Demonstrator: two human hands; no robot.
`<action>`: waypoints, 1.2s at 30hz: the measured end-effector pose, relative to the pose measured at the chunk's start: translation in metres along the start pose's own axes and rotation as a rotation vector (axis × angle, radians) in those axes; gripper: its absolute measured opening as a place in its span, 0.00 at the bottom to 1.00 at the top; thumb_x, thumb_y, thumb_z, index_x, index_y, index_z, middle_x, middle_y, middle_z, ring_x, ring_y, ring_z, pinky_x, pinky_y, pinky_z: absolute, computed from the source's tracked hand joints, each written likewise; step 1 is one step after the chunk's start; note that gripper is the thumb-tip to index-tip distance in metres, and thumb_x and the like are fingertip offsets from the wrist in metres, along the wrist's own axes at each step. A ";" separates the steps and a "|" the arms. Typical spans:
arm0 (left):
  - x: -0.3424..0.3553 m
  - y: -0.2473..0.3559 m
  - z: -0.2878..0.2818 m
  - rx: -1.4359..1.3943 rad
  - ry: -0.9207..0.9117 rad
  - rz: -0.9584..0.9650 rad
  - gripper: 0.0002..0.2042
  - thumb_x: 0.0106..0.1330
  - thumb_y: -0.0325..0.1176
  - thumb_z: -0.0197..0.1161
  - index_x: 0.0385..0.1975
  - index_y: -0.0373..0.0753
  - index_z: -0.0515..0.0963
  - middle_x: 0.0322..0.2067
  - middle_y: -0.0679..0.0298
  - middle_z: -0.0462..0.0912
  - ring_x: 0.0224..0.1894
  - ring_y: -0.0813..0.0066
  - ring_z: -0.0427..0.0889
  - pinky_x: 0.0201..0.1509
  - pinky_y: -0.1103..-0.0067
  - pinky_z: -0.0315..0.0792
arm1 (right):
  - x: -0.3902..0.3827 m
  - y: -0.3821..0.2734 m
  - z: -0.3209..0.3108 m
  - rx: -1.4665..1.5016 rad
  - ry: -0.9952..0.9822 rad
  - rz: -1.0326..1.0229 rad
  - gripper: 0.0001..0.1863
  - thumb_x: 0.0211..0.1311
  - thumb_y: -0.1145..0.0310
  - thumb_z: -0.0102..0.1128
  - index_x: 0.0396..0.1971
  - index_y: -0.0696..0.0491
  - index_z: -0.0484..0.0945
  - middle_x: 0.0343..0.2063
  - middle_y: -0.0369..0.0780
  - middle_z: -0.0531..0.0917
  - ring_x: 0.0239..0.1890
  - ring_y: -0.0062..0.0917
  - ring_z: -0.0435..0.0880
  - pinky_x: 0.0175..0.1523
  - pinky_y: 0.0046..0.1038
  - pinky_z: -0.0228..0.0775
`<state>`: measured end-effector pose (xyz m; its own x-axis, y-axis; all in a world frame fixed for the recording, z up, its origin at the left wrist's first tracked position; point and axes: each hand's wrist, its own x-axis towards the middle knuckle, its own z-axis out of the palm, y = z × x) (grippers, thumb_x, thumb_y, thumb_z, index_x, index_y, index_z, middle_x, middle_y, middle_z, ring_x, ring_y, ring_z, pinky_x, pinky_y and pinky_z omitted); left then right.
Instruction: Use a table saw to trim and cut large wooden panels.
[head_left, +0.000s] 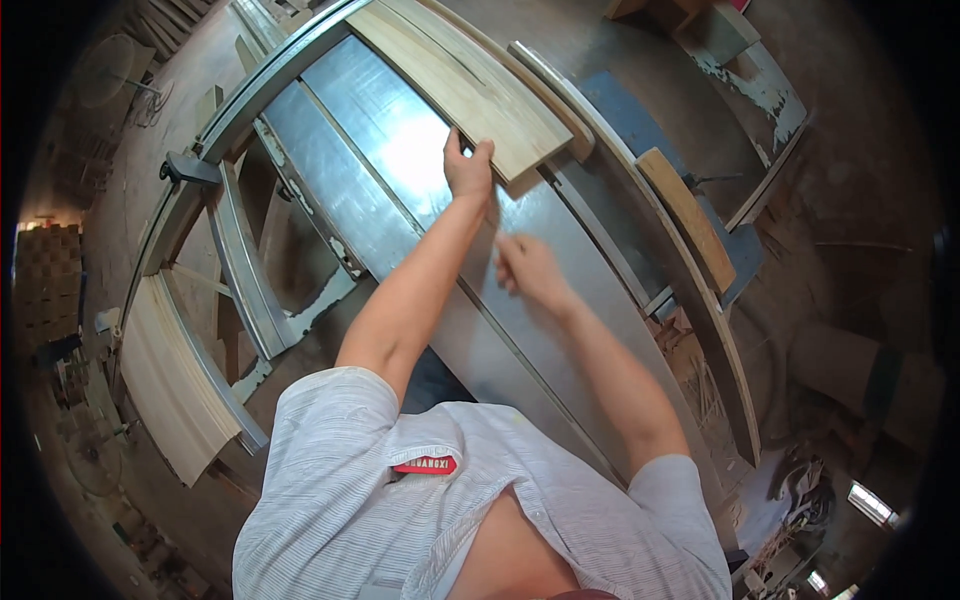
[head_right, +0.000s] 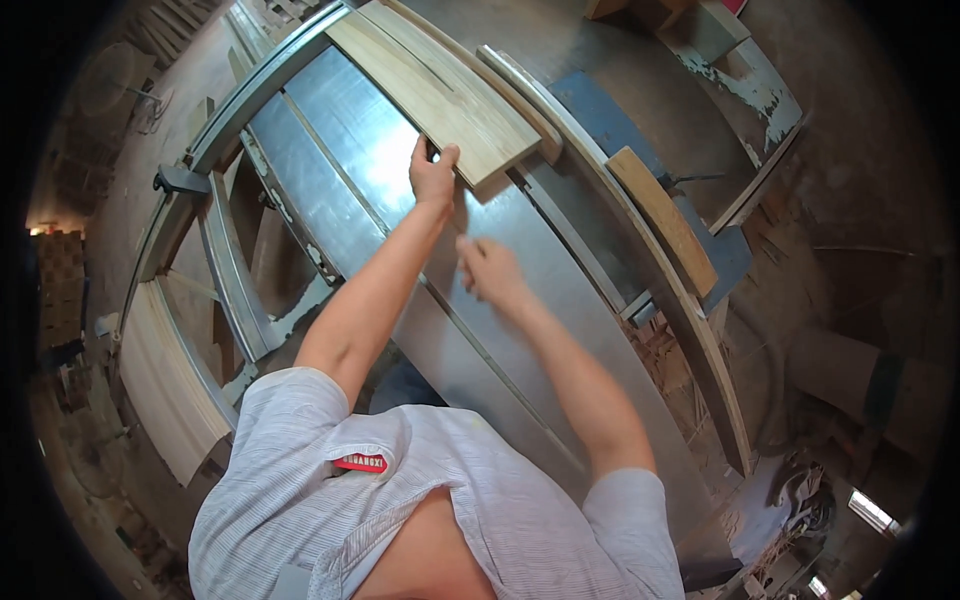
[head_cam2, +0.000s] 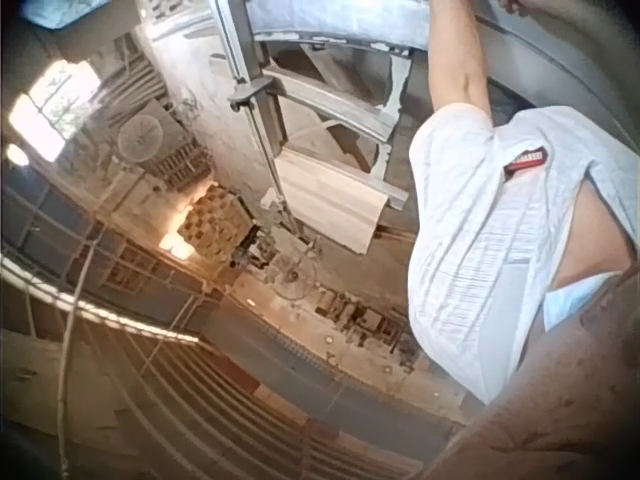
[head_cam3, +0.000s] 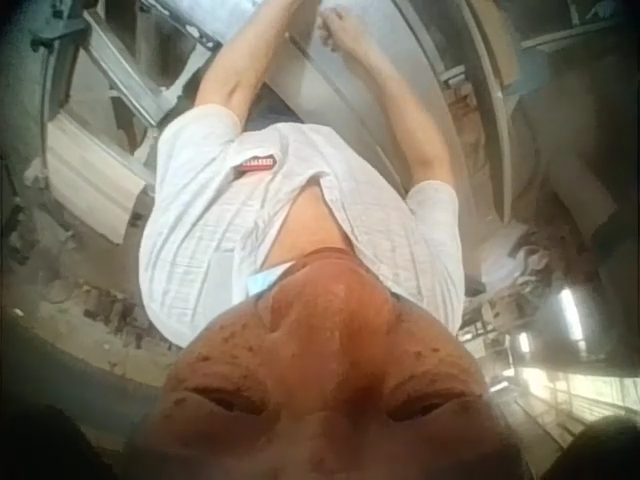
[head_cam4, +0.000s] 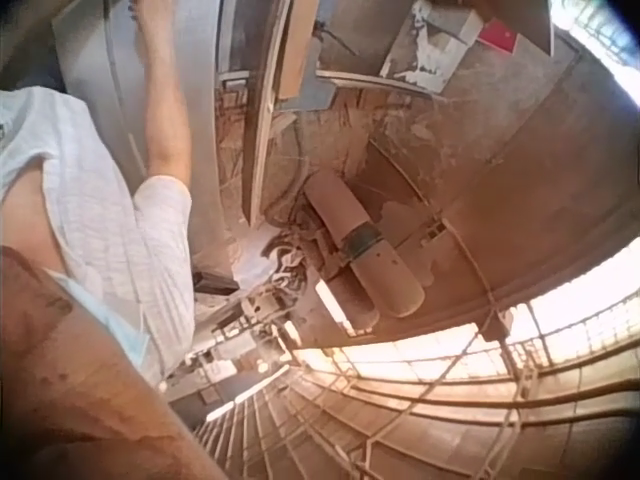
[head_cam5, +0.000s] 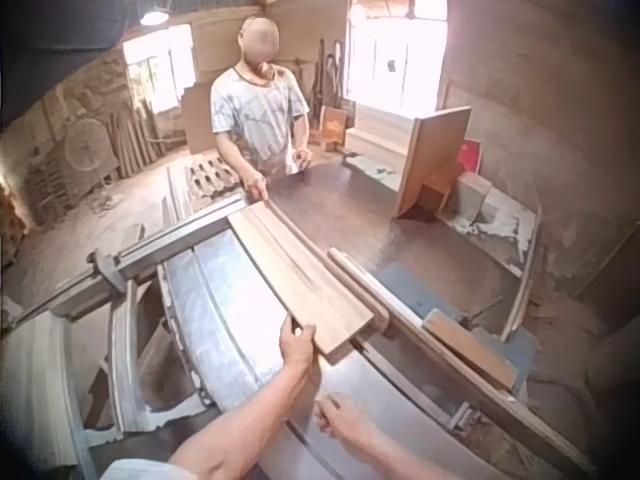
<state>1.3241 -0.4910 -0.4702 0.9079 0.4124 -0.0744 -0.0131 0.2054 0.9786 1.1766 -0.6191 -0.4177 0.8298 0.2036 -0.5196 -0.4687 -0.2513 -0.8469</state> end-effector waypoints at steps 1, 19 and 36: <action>0.016 -0.003 -0.005 0.018 0.033 0.007 0.34 0.59 0.28 0.68 0.67 0.28 0.63 0.58 0.51 0.75 0.60 0.62 0.74 0.66 0.73 0.67 | -0.016 0.012 0.004 -0.067 -0.028 -0.032 0.22 0.70 0.52 0.52 0.32 0.58 0.79 0.21 0.38 0.82 0.23 0.23 0.82 0.27 0.27 0.72; 0.202 0.018 -0.060 0.266 0.086 -0.093 0.33 0.55 0.38 0.74 0.58 0.31 0.68 0.49 0.47 0.81 0.47 0.60 0.83 0.50 0.71 0.79 | -0.172 0.119 0.017 0.130 0.321 0.273 0.13 0.73 0.66 0.54 0.46 0.61 0.77 0.34 0.42 0.85 0.31 0.22 0.85 0.35 0.21 0.77; -0.104 0.015 -0.137 0.231 -0.045 -0.295 0.29 0.61 0.39 0.71 0.54 0.29 0.64 0.37 0.54 0.80 0.33 0.69 0.83 0.26 0.76 0.81 | -0.101 0.090 0.019 -0.432 0.555 -0.456 0.21 0.64 0.59 0.61 0.48 0.60 0.79 0.37 0.49 0.84 0.38 0.34 0.84 0.46 0.34 0.75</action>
<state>1.1723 -0.4097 -0.4744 0.8761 0.3248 -0.3562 0.3421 0.1018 0.9341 1.0449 -0.6444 -0.4437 0.9915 -0.0942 0.0903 0.0125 -0.6207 -0.7839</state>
